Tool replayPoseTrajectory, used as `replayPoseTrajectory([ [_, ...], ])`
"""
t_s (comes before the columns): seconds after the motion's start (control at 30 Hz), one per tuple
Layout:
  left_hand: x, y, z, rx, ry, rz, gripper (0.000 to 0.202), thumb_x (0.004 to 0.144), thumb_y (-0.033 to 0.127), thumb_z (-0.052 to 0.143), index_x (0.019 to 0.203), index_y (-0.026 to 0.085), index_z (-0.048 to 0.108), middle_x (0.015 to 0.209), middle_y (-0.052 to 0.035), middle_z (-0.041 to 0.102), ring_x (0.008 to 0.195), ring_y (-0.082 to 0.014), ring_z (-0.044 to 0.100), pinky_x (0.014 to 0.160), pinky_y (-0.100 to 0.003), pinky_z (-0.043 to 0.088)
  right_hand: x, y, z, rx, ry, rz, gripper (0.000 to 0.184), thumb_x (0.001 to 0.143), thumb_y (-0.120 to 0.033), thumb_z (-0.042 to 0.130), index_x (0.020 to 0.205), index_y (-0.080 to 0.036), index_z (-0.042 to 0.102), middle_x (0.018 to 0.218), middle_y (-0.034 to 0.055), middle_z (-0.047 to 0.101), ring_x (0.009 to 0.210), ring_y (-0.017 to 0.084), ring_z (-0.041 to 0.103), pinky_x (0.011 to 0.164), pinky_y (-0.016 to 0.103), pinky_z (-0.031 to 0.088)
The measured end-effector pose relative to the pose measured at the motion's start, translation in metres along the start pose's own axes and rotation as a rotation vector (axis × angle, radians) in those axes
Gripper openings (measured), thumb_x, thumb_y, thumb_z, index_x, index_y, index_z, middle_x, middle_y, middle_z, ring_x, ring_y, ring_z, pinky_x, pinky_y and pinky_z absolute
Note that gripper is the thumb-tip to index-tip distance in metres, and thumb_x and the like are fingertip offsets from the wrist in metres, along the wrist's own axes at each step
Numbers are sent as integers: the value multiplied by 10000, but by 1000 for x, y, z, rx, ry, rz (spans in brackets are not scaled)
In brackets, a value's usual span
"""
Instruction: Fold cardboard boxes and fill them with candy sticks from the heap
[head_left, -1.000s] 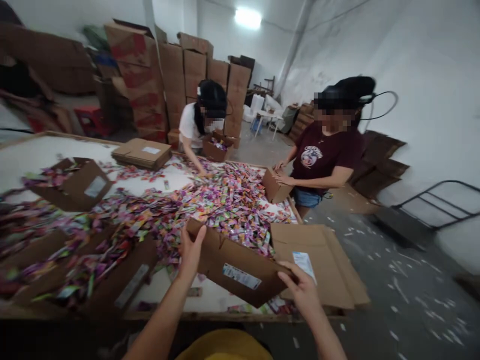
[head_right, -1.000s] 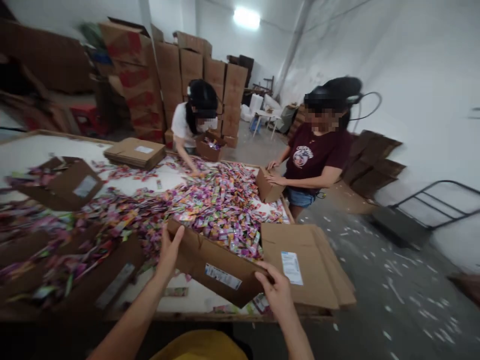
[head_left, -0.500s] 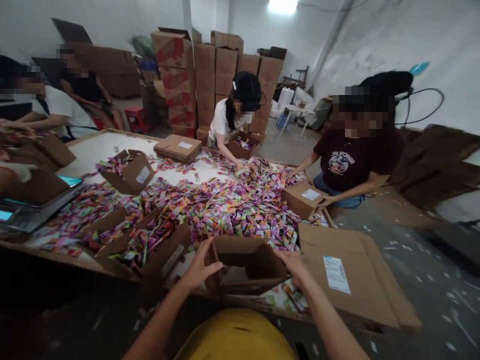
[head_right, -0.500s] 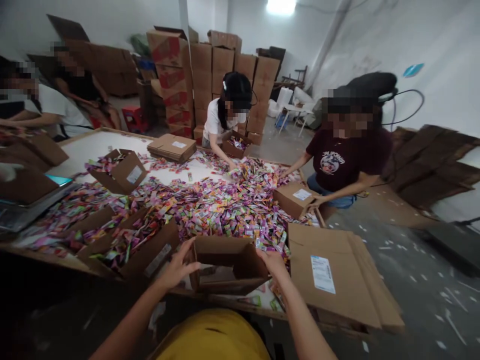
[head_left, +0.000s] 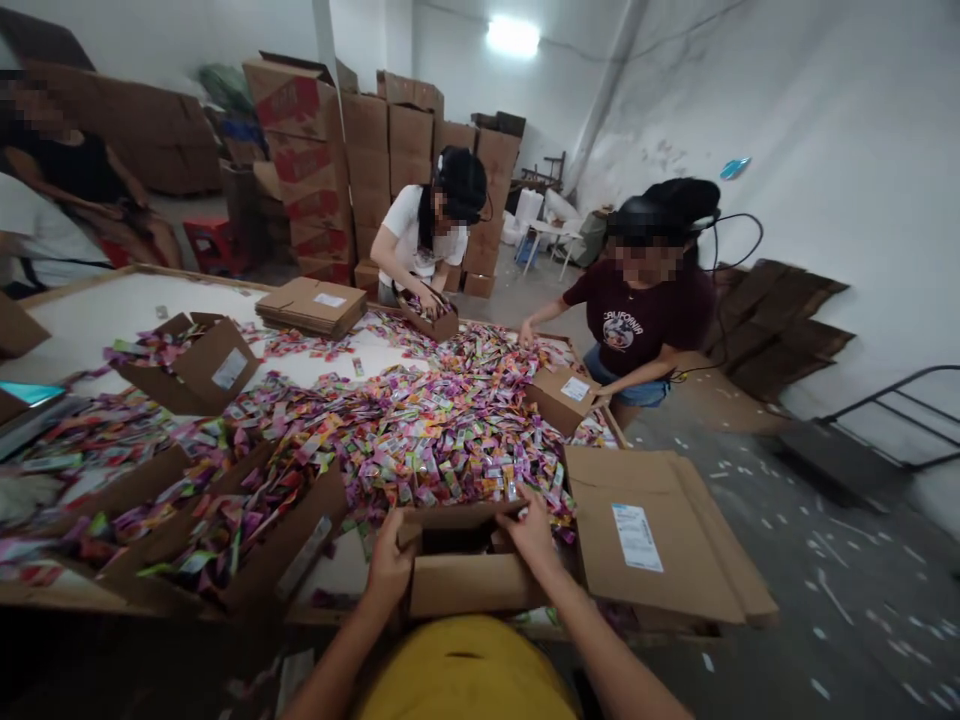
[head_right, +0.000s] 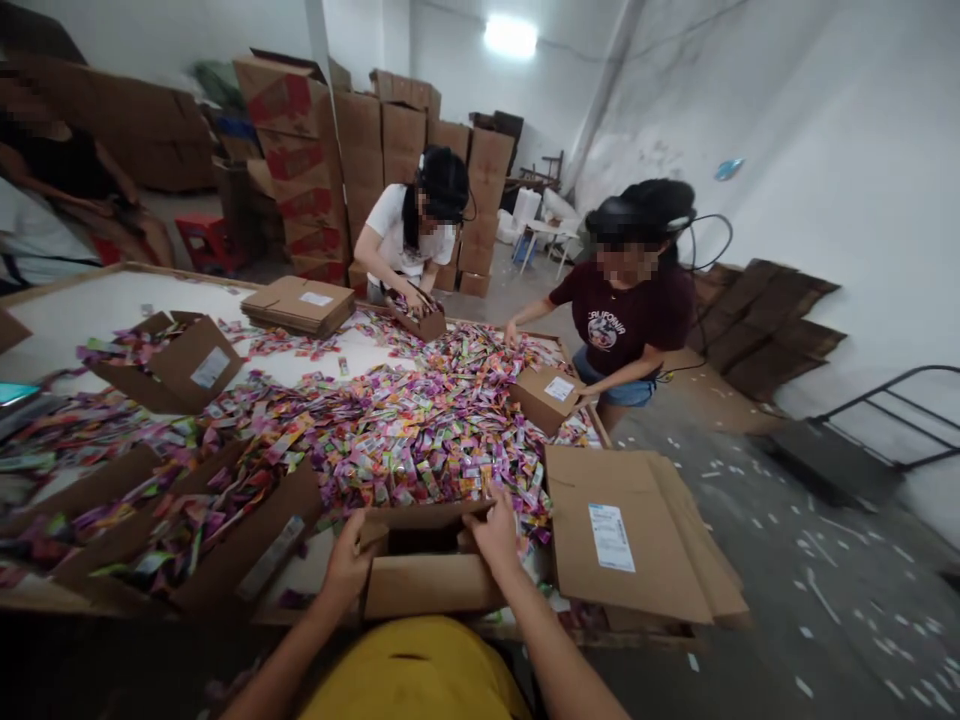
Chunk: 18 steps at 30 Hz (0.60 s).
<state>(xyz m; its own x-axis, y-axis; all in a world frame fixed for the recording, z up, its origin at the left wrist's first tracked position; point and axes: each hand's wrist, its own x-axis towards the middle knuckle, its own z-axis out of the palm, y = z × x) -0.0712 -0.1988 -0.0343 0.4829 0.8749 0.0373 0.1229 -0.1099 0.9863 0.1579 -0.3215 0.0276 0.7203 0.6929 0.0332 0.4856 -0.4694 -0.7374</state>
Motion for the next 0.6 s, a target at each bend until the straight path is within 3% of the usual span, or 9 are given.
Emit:
replayPoseTrajectory([
  [0.07, -3, 1, -3, -13, 19, 26, 343, 677, 193, 516, 1009, 199, 603, 1040, -90, 635, 1062, -271, 580, 965, -422, 453, -20, 5, -18, 90, -109, -194, 539, 777, -377, 659, 1290, -224, 590, 1357, 114, 556, 1270, 267, 508, 1057, 429, 422],
  [0.13, -3, 6, -5, -1, 13, 96, 261, 670, 189, 517, 904, 204, 631, 1001, -92, 649, 1025, -267, 598, 940, -419, 464, -37, 8, -39, 71, -331, -357, 488, 811, -464, 660, 1264, -287, 623, 1360, 79, 568, 1313, 271, 465, 1104, 448, 364],
  [0.2, 2, 12, -10, 18, -53, 168, 193, 678, 187, 521, 824, 213, 643, 1037, -101, 667, 1054, -263, 604, 964, -416, 456, -47, 10, -53, -35, -465, -413, 490, 790, -516, 693, 1230, -305, 648, 1299, 69, 618, 1289, 287, 476, 1113, 470, 329],
  [0.23, 5, 15, -15, 28, -122, 185, 185, 694, 193, 525, 827, 220, 651, 1083, -103, 674, 1088, -260, 601, 987, -413, 448, -48, 10, -55, -89, -460, -402, 498, 793, -527, 690, 1233, -298, 641, 1255, 71, 641, 1246, 286, 505, 1091, 470, 342],
  [0.33, 17, 31, -32, 98, -404, 122, 243, 761, 249, 528, 949, 242, 682, 1247, -92, 652, 1224, -250, 547, 1062, -413, 407, -42, 3, -40, -251, -307, -339, 423, 841, -511, 646, 1168, -243, 624, 1132, 82, 662, 1077, 267, 564, 950, 423, 409],
  [0.4, 22, 46, -38, 271, -532, 85, 228, 813, 302, 508, 912, 245, 705, 1272, -90, 637, 1271, -269, 506, 1118, -461, 338, -34, -5, -17, -383, -233, -353, 352, 839, -511, 649, 1041, -225, 625, 1069, 75, 651, 1023, 268, 554, 888, 410, 394],
  [0.5, 17, 64, -24, 677, -531, 177, 219, 771, 399, 650, 873, 214, 708, 1221, -144, 621, 1280, -367, 466, 1157, -613, 154, -31, -15, 14, -528, -279, -445, 319, 814, -501, 686, 966, -231, 607, 1026, 54, 632, 1014, 270, 527, 872, 409, 352],
  [0.6, 2, 65, 6, 913, -481, 286, 328, 713, 349, 749, 982, 171, 686, 1292, -211, 553, 1330, -407, 404, 1150, -668, 12, -40, -19, 28, -624, -325, -509, 212, 851, -390, 667, 990, -240, 609, 1038, 62, 612, 1030, 271, 496, 889, 416, 331],
])
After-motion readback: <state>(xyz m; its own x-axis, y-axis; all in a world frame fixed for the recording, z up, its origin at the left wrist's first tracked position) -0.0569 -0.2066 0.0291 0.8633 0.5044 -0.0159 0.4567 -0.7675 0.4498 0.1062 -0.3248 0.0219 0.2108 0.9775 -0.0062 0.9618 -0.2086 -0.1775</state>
